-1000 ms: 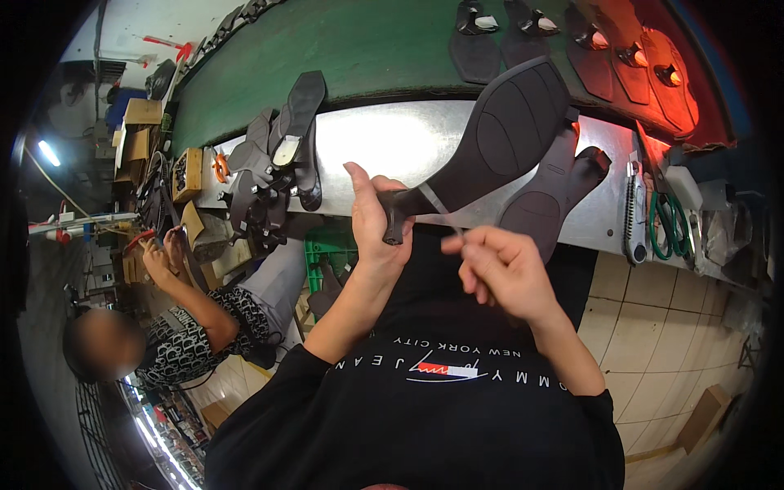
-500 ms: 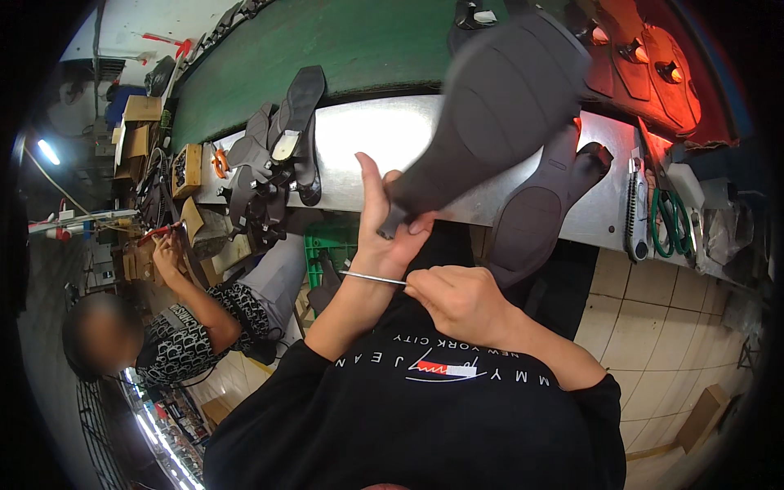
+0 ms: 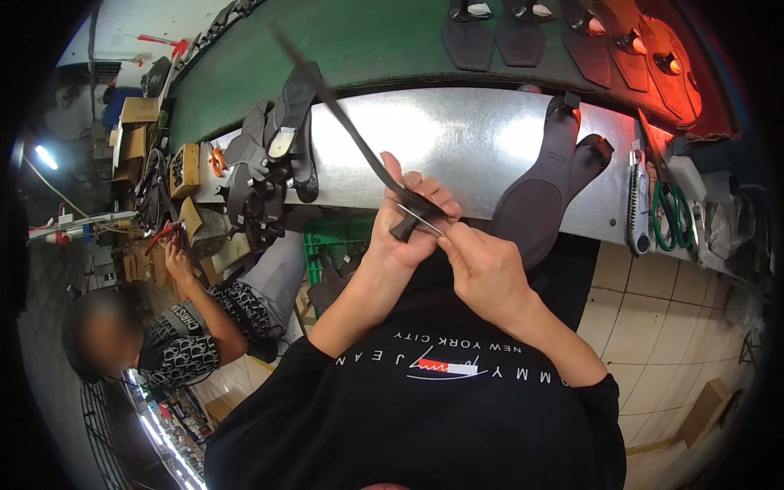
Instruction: Assembling shoe soles by applying adhesive and attaching components at a factory workstation.
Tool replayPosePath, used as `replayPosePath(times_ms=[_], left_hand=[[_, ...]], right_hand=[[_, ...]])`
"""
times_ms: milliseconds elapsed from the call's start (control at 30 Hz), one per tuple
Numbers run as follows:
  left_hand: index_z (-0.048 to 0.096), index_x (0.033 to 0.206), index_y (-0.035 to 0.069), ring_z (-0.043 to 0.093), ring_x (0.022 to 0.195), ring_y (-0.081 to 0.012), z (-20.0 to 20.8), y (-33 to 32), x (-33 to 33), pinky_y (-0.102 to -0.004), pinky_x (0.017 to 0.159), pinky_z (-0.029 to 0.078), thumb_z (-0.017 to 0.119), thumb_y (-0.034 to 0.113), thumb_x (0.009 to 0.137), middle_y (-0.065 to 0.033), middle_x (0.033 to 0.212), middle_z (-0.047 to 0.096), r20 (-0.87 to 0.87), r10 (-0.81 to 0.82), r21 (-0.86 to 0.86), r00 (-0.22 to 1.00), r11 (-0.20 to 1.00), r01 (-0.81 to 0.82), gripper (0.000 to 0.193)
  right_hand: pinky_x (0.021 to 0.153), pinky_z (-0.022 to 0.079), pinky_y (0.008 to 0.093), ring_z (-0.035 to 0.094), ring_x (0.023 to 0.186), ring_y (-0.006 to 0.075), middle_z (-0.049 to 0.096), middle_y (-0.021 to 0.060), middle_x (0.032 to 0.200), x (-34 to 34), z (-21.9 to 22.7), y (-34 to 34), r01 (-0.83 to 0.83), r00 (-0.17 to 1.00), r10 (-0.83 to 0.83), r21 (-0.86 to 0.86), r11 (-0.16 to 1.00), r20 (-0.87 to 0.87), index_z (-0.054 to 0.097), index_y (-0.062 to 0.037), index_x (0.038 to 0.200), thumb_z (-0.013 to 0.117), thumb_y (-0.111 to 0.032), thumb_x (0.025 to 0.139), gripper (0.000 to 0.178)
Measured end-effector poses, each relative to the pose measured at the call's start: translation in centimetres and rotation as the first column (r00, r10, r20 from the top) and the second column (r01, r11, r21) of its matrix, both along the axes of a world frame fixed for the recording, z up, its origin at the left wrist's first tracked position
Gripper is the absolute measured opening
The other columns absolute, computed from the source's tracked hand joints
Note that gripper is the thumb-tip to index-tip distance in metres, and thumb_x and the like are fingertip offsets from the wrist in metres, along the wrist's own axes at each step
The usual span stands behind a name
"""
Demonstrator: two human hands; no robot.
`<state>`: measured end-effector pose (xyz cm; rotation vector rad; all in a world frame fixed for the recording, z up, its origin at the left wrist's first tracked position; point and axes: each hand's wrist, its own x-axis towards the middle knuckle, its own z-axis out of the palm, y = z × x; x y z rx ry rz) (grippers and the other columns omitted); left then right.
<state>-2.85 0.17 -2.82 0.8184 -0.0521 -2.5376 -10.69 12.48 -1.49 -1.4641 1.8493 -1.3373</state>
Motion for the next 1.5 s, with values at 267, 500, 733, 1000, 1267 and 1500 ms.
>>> replayPosePath(times_ms=[267,500,733,1000,1267,1500], left_hand=[[0.043,0.063,0.014,0.030,0.062,-0.0151,-0.5,-0.5,0.1,-0.0323,0.064,0.033,0.055,0.033,0.087,0.0028,0.062,0.030,0.057,-0.017,0.043,0.998,0.999,0.014,0.033],[0.057,0.081,0.013,0.056,0.069,-0.0229,-0.7,-2.3,-0.2,-0.0385,0.065,0.045,0.051,0.055,0.087,-0.0059,0.069,0.058,0.043,0.007,0.091,0.999,0.996,-0.011,0.043],[0.058,0.108,0.011,0.056,0.070,-0.0143,-0.3,-0.4,-0.8,-0.0298,0.062,0.049,0.045,0.067,0.085,-0.0017,0.080,0.058,0.263,0.039,-0.135,0.964,0.991,-0.004,0.062],[0.052,0.121,0.008,0.056,0.078,-0.0143,-0.4,0.7,-1.4,-0.0301,0.066,0.050,0.042,0.057,0.093,-0.0052,0.093,0.058,0.230,-0.011,-0.423,0.973,0.899,0.110,0.057],[0.045,0.132,0.006,0.056,0.076,-0.0100,-0.9,0.2,-0.3,-0.0256,0.067,0.048,0.029,0.059,0.095,-0.0057,0.089,0.060,0.127,-0.160,-0.479,0.979,0.854,0.202,0.067],[0.047,0.129,0.001,0.052,0.067,-0.0126,-0.8,0.6,-0.4,-0.0258,0.061,0.045,0.024,0.058,0.095,-0.0017,0.075,0.058,0.166,-0.109,-0.326,0.980,0.932,0.159,0.070]], right_hand=[[0.052,0.043,0.0371,0.056,0.058,0.0315,0.053,0.0140,0.067,0.2,-0.1,0.7,-0.099,0.995,0.099,0.009,0.995,-0.007,0.055,-0.0017,0.081,0.059,-0.006,0.087,0.007],[0.051,0.045,0.0297,0.057,0.053,0.0185,0.057,0.0086,0.064,0.7,-1.1,1.0,-0.100,0.990,0.110,-0.118,0.988,0.086,0.060,-0.0024,0.090,0.054,0.005,0.083,0.012],[0.047,0.038,0.0202,0.047,0.047,0.0061,0.052,0.0009,0.056,0.3,0.6,-0.6,-0.147,0.827,0.108,0.027,0.989,0.552,0.032,-0.0112,0.144,0.051,-0.003,0.090,0.058],[0.046,0.034,0.0170,0.040,0.048,0.0024,0.047,-0.0030,0.057,-0.6,0.4,-0.5,-0.153,0.587,-0.011,0.123,0.981,0.810,0.038,-0.0141,0.142,0.047,-0.008,0.094,0.048],[0.045,0.034,0.0168,0.041,0.047,0.0029,0.047,-0.0030,0.057,-1.6,1.4,0.2,-0.184,0.535,0.024,0.089,0.979,0.844,0.037,-0.0138,0.142,0.047,-0.009,0.095,0.049],[0.042,0.032,0.0161,0.042,0.046,0.0028,0.048,-0.0026,0.055,-2.0,0.6,0.2,-0.220,0.583,0.136,-0.005,0.975,0.801,0.039,-0.0080,0.140,0.047,-0.011,0.095,0.046]])
